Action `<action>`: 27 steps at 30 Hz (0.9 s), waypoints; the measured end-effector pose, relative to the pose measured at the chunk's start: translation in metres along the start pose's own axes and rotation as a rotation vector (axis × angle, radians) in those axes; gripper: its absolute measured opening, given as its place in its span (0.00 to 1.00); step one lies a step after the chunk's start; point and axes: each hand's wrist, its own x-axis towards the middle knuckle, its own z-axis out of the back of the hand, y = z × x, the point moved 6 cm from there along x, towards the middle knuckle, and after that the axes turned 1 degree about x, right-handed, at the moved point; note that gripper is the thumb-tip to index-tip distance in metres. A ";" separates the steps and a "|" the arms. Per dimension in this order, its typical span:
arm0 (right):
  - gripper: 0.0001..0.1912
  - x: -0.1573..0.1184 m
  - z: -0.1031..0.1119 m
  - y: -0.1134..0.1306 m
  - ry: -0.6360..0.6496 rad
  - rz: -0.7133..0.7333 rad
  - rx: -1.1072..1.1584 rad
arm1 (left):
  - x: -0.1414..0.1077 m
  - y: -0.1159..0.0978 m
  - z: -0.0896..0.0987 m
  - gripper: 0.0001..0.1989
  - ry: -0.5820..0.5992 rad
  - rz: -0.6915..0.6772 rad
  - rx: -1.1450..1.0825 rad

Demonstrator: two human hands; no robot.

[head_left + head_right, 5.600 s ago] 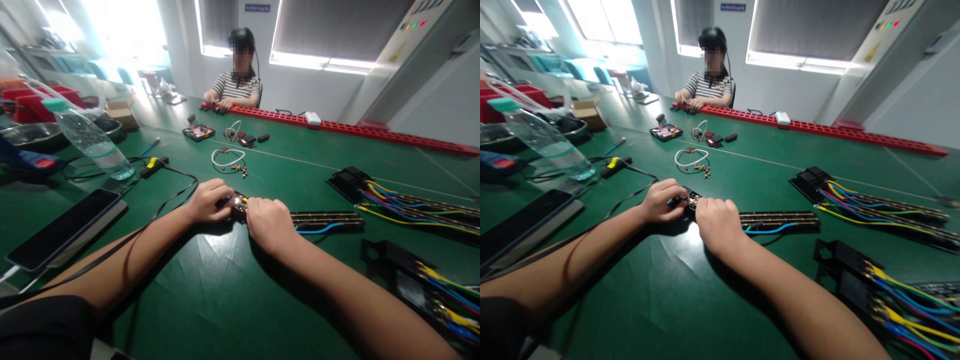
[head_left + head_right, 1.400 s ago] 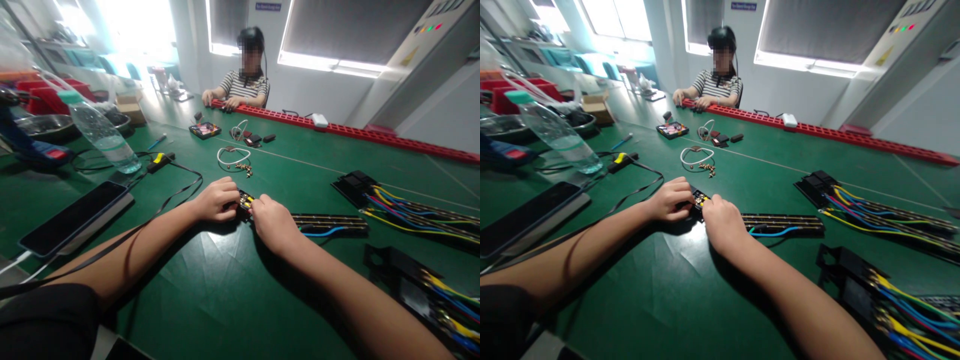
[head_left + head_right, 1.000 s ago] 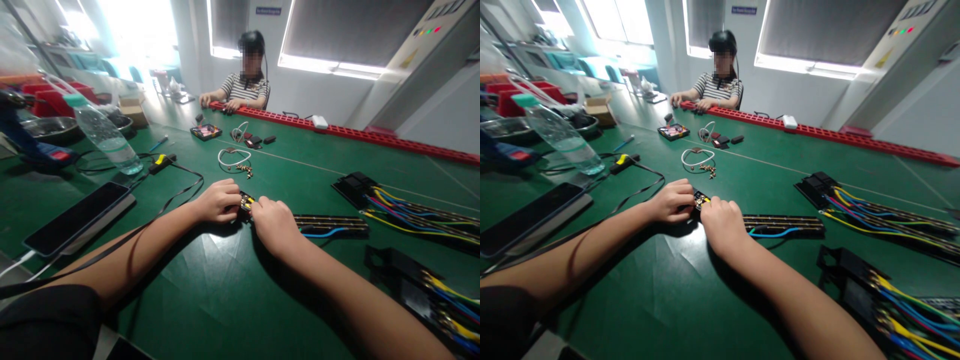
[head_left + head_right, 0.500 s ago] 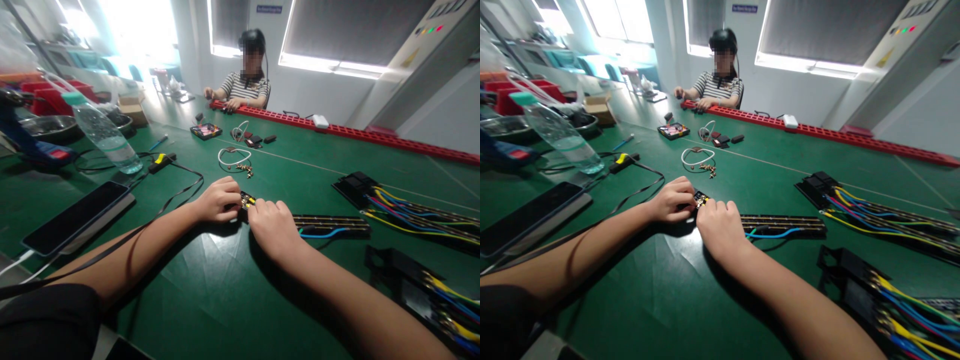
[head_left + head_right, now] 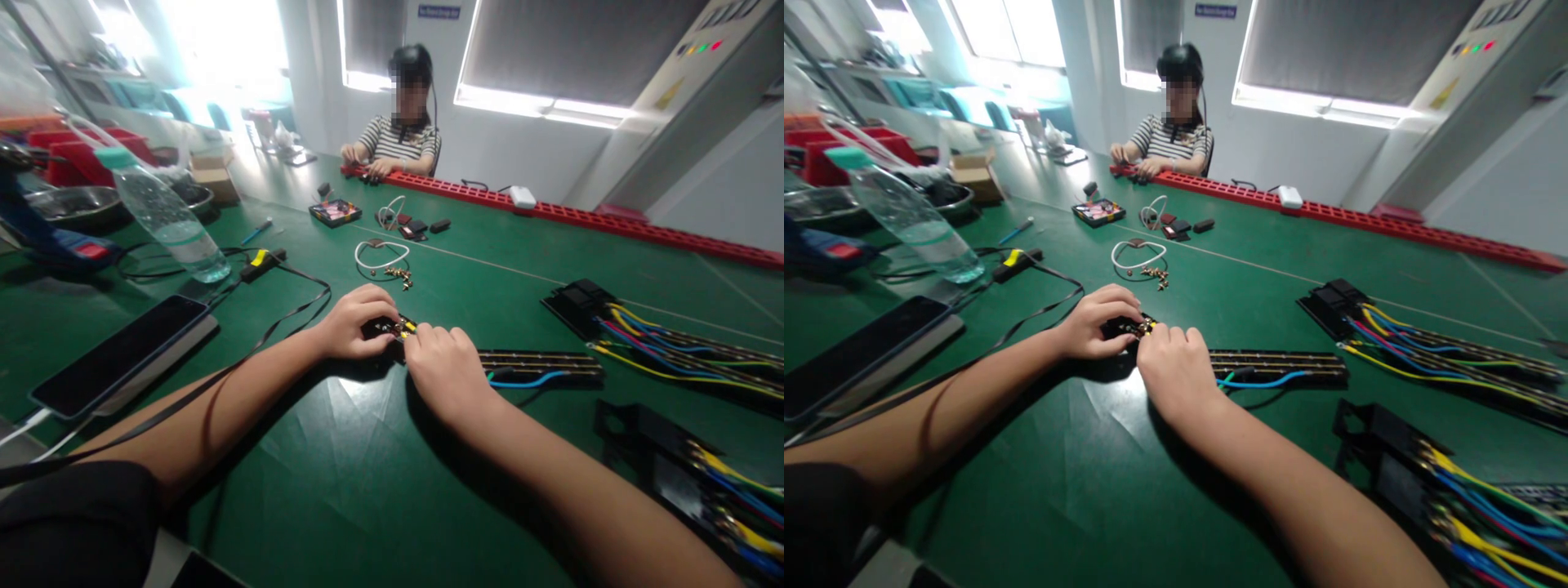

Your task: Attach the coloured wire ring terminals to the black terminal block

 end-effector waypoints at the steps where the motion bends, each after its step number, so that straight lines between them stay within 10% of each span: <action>1: 0.13 0.000 0.000 0.000 -0.002 -0.002 0.001 | -0.001 0.002 -0.001 0.16 0.028 0.007 0.019; 7: 0.13 -0.001 0.002 0.001 0.003 -0.012 0.004 | -0.005 0.008 -0.009 0.23 0.184 -0.024 0.076; 27: 0.12 -0.002 0.002 0.002 -0.020 -0.017 0.006 | -0.001 0.005 -0.007 0.13 0.122 -0.020 -0.023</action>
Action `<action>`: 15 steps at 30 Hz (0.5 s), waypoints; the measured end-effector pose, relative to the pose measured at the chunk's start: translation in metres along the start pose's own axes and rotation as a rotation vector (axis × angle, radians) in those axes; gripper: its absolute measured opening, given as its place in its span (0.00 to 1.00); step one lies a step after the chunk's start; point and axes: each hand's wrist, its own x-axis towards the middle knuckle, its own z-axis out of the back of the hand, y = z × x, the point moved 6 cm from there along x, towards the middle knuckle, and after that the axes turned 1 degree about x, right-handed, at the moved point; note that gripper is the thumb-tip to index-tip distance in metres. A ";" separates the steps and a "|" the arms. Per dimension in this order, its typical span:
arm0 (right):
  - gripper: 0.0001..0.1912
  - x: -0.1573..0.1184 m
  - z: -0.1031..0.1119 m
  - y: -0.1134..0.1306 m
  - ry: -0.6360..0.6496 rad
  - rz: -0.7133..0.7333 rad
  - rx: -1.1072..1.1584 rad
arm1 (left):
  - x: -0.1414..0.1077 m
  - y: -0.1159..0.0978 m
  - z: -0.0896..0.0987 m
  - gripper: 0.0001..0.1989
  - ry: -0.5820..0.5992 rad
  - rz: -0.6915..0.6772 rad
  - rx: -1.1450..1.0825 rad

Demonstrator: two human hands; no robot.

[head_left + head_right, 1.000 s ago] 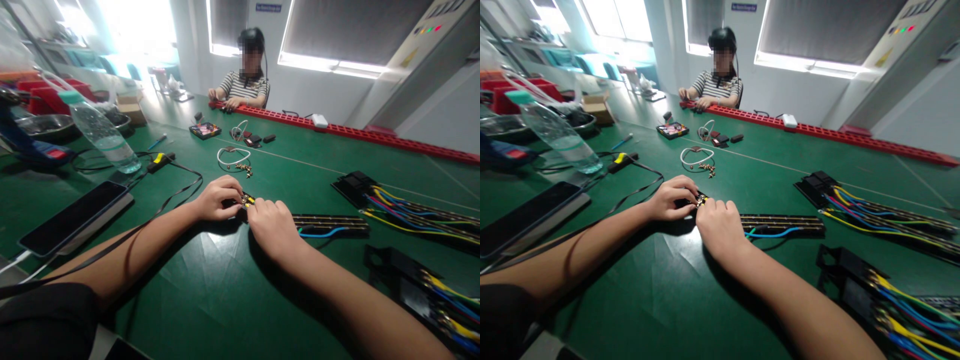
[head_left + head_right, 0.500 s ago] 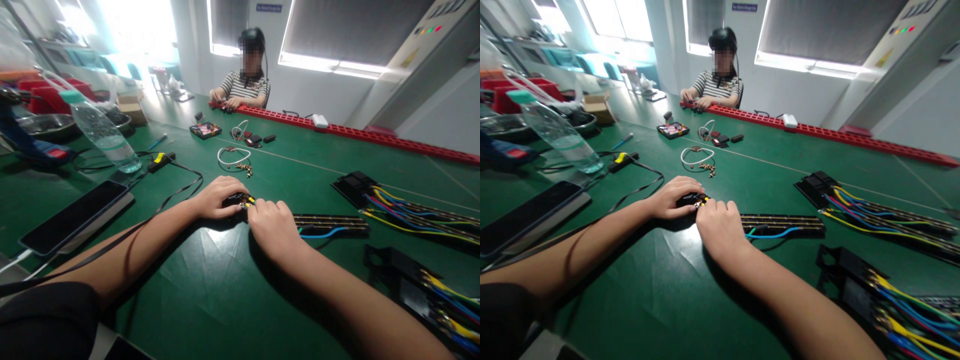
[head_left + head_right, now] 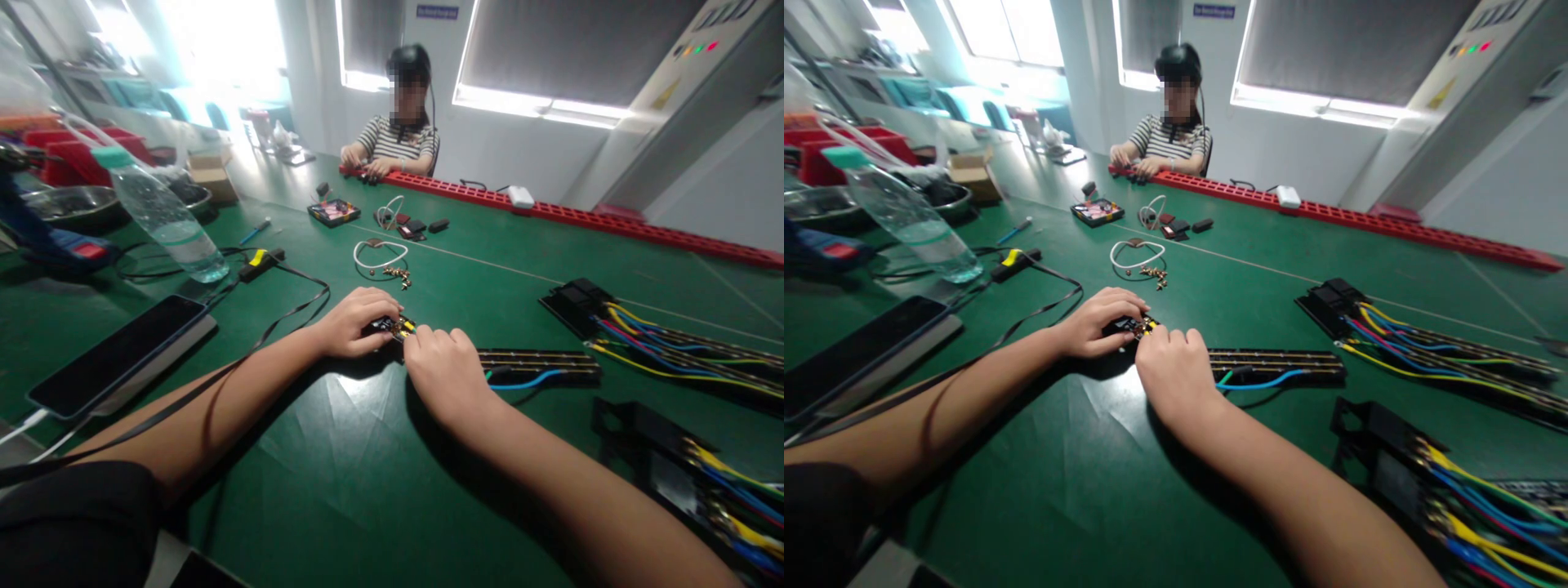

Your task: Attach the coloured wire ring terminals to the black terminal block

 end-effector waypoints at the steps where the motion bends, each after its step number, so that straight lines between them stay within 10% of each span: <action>1: 0.12 0.000 0.000 0.000 0.006 0.002 0.001 | 0.000 -0.001 0.000 0.12 0.001 -0.001 0.000; 15: 0.12 0.004 -0.005 -0.005 0.043 -0.021 0.024 | -0.001 -0.005 0.003 0.11 -0.014 -0.004 0.099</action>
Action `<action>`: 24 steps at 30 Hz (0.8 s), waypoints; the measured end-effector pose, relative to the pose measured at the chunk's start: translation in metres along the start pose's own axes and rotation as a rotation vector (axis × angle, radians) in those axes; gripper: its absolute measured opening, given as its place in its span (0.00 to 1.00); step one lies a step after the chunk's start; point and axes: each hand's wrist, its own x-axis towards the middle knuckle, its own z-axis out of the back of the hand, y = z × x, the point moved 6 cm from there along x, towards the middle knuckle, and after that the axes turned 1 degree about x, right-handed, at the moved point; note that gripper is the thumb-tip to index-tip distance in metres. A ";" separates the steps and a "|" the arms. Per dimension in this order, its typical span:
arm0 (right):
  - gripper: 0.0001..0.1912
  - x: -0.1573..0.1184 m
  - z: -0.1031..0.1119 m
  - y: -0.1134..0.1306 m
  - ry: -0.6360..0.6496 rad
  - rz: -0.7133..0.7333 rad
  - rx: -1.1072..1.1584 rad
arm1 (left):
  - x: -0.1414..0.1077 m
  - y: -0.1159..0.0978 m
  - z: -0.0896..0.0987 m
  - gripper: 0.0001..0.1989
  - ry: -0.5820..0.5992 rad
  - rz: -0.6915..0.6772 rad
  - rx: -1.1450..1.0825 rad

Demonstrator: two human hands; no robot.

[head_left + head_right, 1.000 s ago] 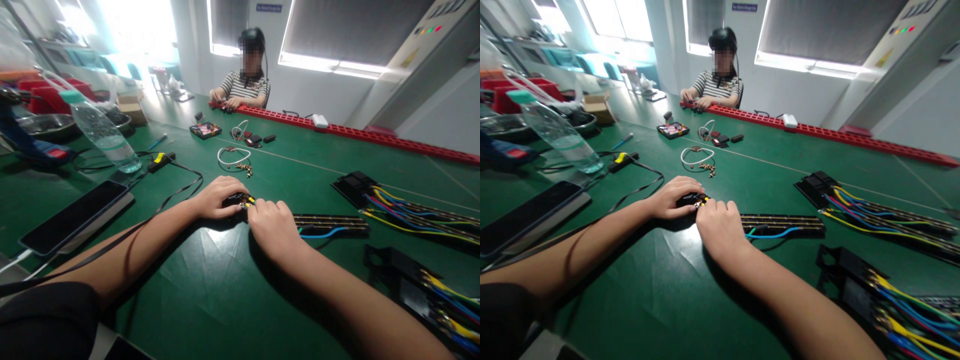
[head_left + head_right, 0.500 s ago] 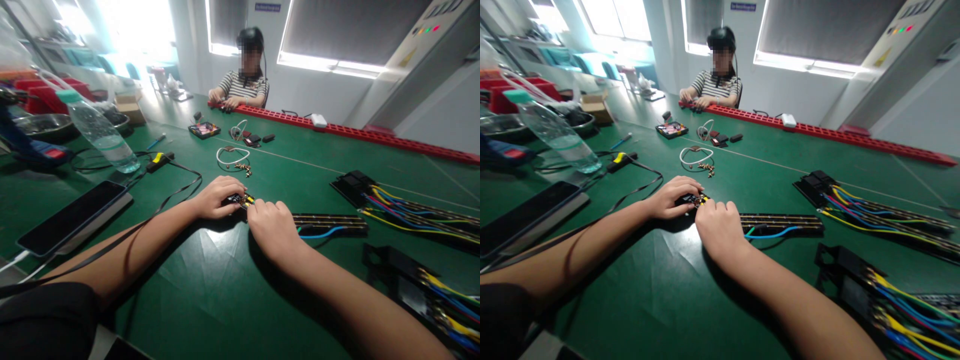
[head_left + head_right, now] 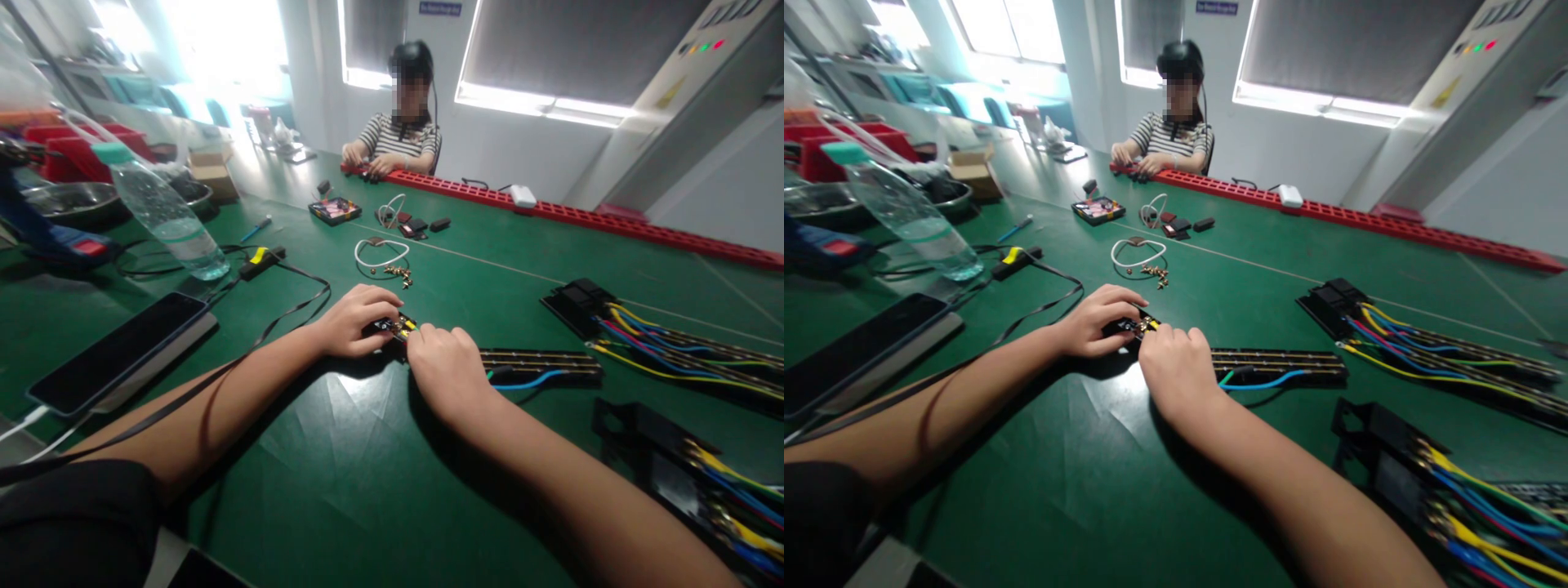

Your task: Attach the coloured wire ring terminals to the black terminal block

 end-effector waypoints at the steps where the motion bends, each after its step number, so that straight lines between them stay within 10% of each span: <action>1: 0.13 0.000 0.000 0.000 -0.001 -0.002 -0.003 | 0.000 -0.001 0.000 0.11 0.001 -0.008 0.011; 24: 0.14 0.003 0.000 -0.004 0.036 -0.003 -0.013 | -0.001 -0.007 0.007 0.12 0.125 0.153 0.047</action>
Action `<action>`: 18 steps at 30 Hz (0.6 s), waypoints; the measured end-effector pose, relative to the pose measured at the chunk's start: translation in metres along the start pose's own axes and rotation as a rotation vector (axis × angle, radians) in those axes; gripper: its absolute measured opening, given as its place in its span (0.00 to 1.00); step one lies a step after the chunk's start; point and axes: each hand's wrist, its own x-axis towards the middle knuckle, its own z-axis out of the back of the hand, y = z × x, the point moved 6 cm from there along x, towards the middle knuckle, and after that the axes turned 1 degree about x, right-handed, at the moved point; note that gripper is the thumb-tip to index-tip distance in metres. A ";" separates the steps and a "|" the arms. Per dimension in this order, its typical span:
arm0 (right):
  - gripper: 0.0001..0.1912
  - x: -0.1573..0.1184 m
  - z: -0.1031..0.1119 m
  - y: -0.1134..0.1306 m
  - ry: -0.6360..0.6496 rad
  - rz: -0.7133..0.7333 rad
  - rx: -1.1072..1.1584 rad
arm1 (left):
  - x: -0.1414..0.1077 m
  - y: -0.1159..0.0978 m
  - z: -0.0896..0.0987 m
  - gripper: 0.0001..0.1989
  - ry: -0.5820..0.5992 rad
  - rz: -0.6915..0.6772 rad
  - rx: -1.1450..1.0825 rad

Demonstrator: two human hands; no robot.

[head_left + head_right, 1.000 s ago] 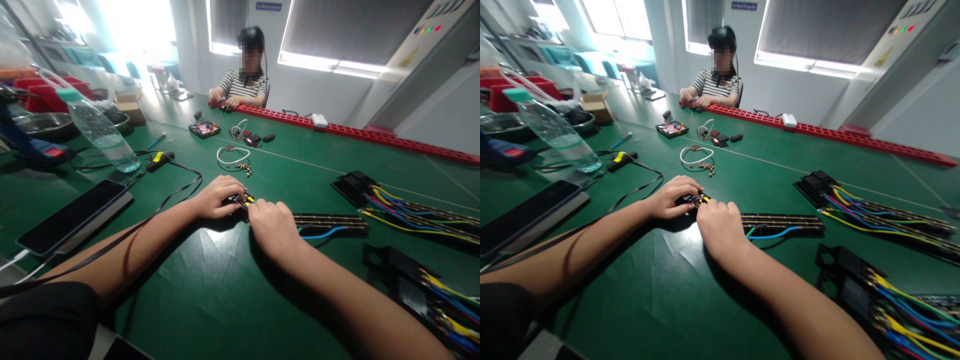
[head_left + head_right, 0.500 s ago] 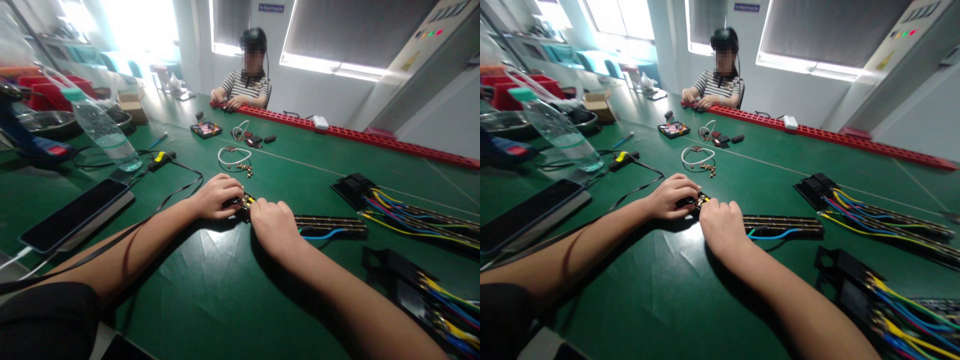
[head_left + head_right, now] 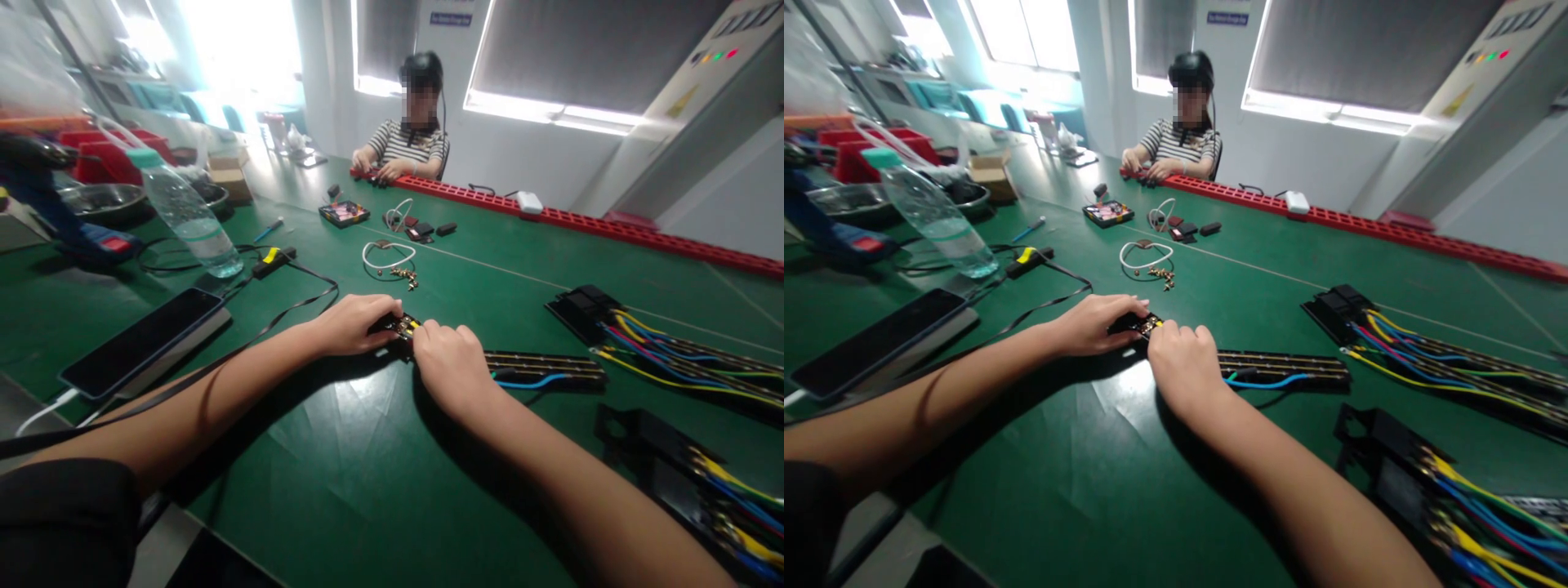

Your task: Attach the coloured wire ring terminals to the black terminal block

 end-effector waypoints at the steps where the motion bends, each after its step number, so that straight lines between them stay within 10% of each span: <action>1: 0.14 0.000 0.001 0.000 -0.005 0.002 -0.001 | -0.002 -0.001 -0.001 0.13 -0.014 0.008 -0.004; 18: 0.12 0.001 0.000 0.001 -0.059 0.064 0.037 | -0.028 -0.003 -0.012 0.07 -0.334 0.003 0.058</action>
